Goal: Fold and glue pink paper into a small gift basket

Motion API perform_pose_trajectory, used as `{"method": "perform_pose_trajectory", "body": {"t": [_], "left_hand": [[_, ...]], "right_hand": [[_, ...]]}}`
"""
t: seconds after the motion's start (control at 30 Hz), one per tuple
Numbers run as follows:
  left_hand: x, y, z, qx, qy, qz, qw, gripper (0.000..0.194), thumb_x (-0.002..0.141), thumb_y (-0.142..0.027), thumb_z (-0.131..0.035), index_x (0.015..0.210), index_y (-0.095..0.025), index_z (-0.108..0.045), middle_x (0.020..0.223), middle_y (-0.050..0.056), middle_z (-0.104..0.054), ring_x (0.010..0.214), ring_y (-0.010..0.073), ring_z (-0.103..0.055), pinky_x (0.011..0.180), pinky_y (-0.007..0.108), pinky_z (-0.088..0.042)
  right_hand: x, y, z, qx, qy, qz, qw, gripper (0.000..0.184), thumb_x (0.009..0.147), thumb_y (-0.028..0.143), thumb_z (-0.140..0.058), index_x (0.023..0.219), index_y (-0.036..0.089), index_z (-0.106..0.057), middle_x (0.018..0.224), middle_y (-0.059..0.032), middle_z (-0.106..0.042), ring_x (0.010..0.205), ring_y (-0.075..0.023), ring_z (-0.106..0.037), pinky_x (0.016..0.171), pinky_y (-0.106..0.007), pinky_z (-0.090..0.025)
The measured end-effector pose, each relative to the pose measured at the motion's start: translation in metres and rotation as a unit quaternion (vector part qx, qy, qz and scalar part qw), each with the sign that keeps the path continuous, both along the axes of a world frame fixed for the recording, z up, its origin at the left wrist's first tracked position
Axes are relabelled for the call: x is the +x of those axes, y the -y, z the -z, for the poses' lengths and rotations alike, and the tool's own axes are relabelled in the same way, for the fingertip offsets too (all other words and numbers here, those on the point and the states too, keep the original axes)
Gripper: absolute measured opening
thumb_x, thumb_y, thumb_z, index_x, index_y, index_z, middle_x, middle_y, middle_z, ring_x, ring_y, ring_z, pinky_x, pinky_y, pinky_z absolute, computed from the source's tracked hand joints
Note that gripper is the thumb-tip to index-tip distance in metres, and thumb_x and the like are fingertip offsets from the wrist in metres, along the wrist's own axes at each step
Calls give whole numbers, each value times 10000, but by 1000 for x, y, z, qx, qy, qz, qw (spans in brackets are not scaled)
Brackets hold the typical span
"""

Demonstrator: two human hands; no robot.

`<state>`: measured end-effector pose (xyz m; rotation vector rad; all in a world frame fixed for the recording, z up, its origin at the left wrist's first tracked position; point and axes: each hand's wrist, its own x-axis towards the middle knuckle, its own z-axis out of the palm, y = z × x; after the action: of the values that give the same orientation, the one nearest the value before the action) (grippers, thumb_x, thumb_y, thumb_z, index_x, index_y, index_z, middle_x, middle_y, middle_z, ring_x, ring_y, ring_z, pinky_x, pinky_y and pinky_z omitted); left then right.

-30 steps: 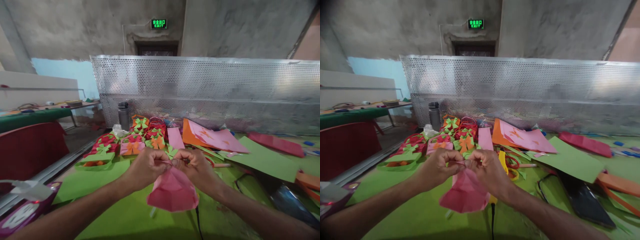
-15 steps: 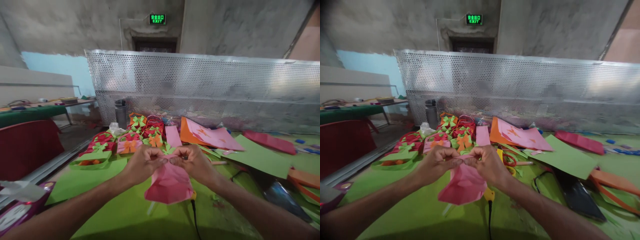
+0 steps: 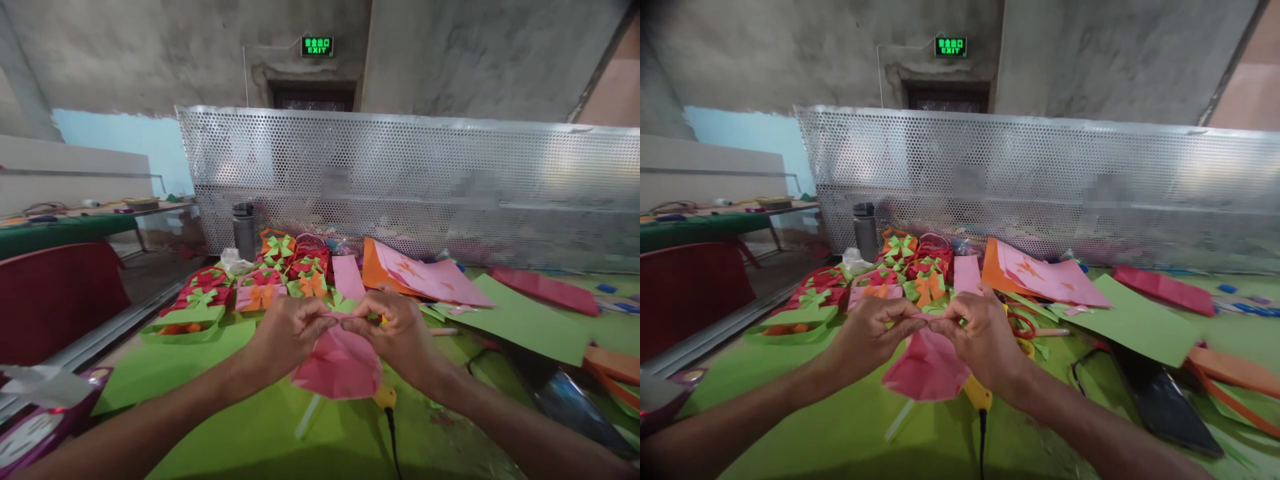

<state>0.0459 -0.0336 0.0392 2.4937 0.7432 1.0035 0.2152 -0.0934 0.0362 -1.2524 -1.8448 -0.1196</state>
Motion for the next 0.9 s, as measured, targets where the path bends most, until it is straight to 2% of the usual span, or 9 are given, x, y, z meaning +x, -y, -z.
{"method": "perform_pose_trajectory", "body": {"t": [0.17,0.33,0.47,0.63,0.77,0.9], "left_hand": [[-1,-2,1,37,2,-24,999,235,817,-243,-521,643,-127,-628,501,-11,-570,455,80,-459,462,188,-327],[-2,-6,2,61,2,-51,997,264,815,-255,-523,589,-134,-583,465,-29,-514,438,75,-427,459,187,-308],[-2,-9,3,79,5,-62,995,303,813,-263,-520,534,-146,-515,444,-42,-461,433,73,-390,454,189,-290],[-2,-11,3,68,15,-57,996,328,824,-283,-516,526,-148,-498,446,-43,-448,439,73,-389,456,189,-295],[-1,-7,3,48,12,-32,998,305,828,-257,-515,544,-144,-511,464,-47,-449,443,67,-388,457,185,-296],[0,0,5,59,14,-2,998,336,830,-252,-522,517,-141,-468,450,-65,-361,426,53,-322,441,185,-261]], "right_hand": [[2,0,-3,-17,27,-1,999,179,818,155,-523,644,188,-545,601,25,-565,568,-115,-487,611,-281,-338],[5,0,-6,11,43,26,999,234,801,204,-565,580,187,-489,544,29,-542,535,-116,-456,645,-304,-329],[6,-1,-6,42,76,15,996,196,823,154,-490,631,188,-508,597,16,-556,568,-121,-466,679,-311,-322],[7,-2,-6,42,84,8,996,178,830,122,-442,696,185,-540,658,0,-566,626,-136,-478,701,-318,-323],[7,-3,-5,23,45,-34,998,134,817,123,-505,713,190,-555,741,-12,-604,709,-147,-522,717,-313,-346],[4,-2,-5,15,4,-75,997,123,818,116,-514,741,185,-580,737,-9,-620,710,-137,-534,700,-298,-377]]}}
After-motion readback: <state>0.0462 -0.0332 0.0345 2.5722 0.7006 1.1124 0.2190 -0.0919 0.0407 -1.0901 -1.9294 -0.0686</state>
